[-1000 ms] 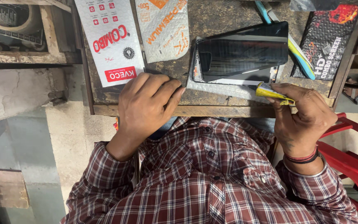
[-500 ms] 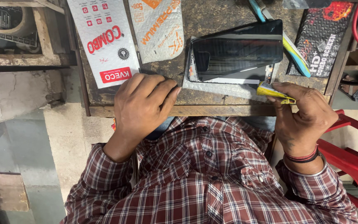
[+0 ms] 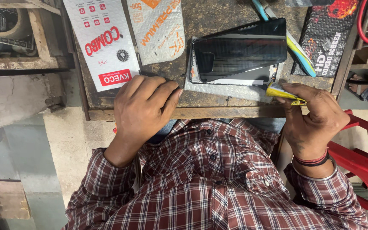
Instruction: The person applies adhesive to the edges of a smartphone frame and presses the screen assembly into place. The person uses a small yellow tube to dispense adhesive and fingers to align and secure the screen.
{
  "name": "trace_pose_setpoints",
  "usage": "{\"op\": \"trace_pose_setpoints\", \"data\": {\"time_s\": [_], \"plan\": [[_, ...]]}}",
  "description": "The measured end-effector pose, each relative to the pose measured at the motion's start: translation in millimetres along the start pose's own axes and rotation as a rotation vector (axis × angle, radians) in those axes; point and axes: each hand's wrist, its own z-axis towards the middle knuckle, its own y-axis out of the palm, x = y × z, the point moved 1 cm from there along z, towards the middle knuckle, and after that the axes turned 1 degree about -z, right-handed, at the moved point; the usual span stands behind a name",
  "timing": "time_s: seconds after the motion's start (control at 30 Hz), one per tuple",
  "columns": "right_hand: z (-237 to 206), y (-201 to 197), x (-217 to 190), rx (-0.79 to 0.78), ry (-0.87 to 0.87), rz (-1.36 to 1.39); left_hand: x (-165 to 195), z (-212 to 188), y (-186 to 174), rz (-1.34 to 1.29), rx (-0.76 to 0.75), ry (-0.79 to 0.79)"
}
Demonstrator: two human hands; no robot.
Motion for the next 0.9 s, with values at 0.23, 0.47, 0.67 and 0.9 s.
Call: {"op": "trace_pose_setpoints", "data": {"time_s": [0.23, 0.47, 0.67, 0.9], "plan": [[-1.5, 1.2, -2.9, 0.006, 0.0, -0.045, -6.1, -5.2, -1.6, 0.008, 0.003, 0.0], [1.8, 1.2, -10.0, 0.018, -0.003, -0.04, -10.3, -5.5, -5.2, 0.01, 0.006, -0.003], [0.4, 1.7, -6.1, 0.012, 0.005, -0.048, -11.9, -2.5, -10.3, 0.005, 0.006, -0.01], [1.3, 1.2, -5.7, 0.025, 0.021, -0.041, -12.0, 0.8, -12.3, 0.003, 0.006, -0.005]]}}
